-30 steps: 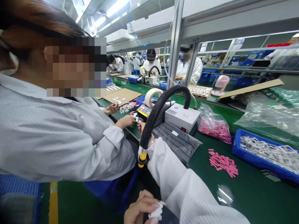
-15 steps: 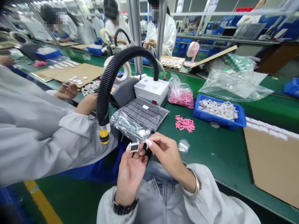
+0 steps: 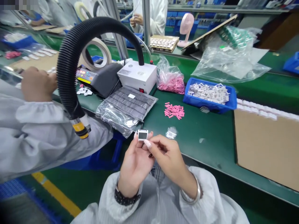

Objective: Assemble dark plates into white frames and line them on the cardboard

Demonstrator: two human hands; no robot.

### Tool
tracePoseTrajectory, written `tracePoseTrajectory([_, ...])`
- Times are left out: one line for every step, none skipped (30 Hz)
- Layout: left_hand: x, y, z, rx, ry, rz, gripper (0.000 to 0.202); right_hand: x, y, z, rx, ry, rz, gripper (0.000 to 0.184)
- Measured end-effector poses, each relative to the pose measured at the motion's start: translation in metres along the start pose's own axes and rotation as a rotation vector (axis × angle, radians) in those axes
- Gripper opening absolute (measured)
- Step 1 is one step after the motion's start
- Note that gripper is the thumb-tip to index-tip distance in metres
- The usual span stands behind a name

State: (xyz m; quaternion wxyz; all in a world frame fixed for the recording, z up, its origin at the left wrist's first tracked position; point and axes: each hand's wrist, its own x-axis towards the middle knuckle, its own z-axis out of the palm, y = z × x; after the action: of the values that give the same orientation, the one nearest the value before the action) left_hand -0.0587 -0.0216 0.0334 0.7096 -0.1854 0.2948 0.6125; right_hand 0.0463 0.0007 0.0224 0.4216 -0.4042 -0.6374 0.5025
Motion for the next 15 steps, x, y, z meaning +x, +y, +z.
tracePoseTrajectory([0.001,-0.001,0.001,-0.001,-0.001,-0.002,0.029,-0.001,-0.001,-0.001,-0.039,0.022,-0.018,0.019])
tracePoseTrajectory([0.002,-0.001,0.002,0.001,-0.004,-0.004,0.028,-0.002,-0.002,-0.002,-0.084,0.036,-0.049,0.018])
tracePoseTrajectory([0.003,-0.002,0.003,0.004,-0.006,-0.008,0.027,-0.002,-0.004,-0.002,-0.132,0.040,-0.092,0.018])
tracePoseTrajectory([0.003,-0.002,0.003,0.005,-0.005,-0.014,0.026,-0.003,-0.006,-0.003,-0.177,0.039,-0.147,0.017])
tracePoseTrajectory([0.004,-0.002,0.004,0.007,-0.002,-0.025,0.027,-0.002,-0.009,-0.003,-0.214,0.037,-0.208,0.016])
tracePoseTrajectory([0.004,-0.003,0.005,0.010,0.001,-0.044,0.028,-0.002,-0.012,-0.003,-0.241,0.036,-0.272,0.015])
tracePoseTrajectory([0.004,-0.004,0.005,0.012,0.002,-0.065,0.030,-0.001,-0.015,-0.002,-0.262,0.039,-0.333,0.015])
tracePoseTrajectory([0.004,-0.005,0.006,0.014,-0.003,-0.089,0.033,0.000,-0.018,-0.001,-0.278,0.046,-0.388,0.014])
tracePoseTrajectory([0.003,-0.006,0.006,0.015,-0.012,-0.114,0.036,0.001,-0.021,0.000,-0.295,0.055,-0.428,0.013])
tracePoseTrajectory([0.003,-0.007,0.006,0.016,-0.022,-0.137,0.038,0.002,-0.023,0.002,-0.314,0.070,-0.446,0.013])
tracePoseTrajectory([0.003,-0.008,0.006,0.014,-0.033,-0.149,0.039,0.003,-0.024,0.003,-0.331,0.091,-0.441,0.013])
tracePoseTrajectory([0.003,-0.009,0.006,0.011,-0.043,-0.147,0.039,0.004,-0.023,0.004,-0.345,0.121,-0.414,0.012])
tracePoseTrajectory([0.004,-0.010,0.006,0.008,-0.049,-0.133,0.039,0.005,-0.022,0.005,-0.355,0.154,-0.372,0.012])
tracePoseTrajectory([0.004,-0.011,0.006,0.005,-0.051,-0.112,0.038,0.006,-0.021,0.006,-0.359,0.184,-0.325,0.012])
tracePoseTrajectory([0.005,-0.011,0.006,0.002,-0.052,-0.086,0.036,0.006,-0.019,0.007,-0.359,0.210,-0.282,0.012])
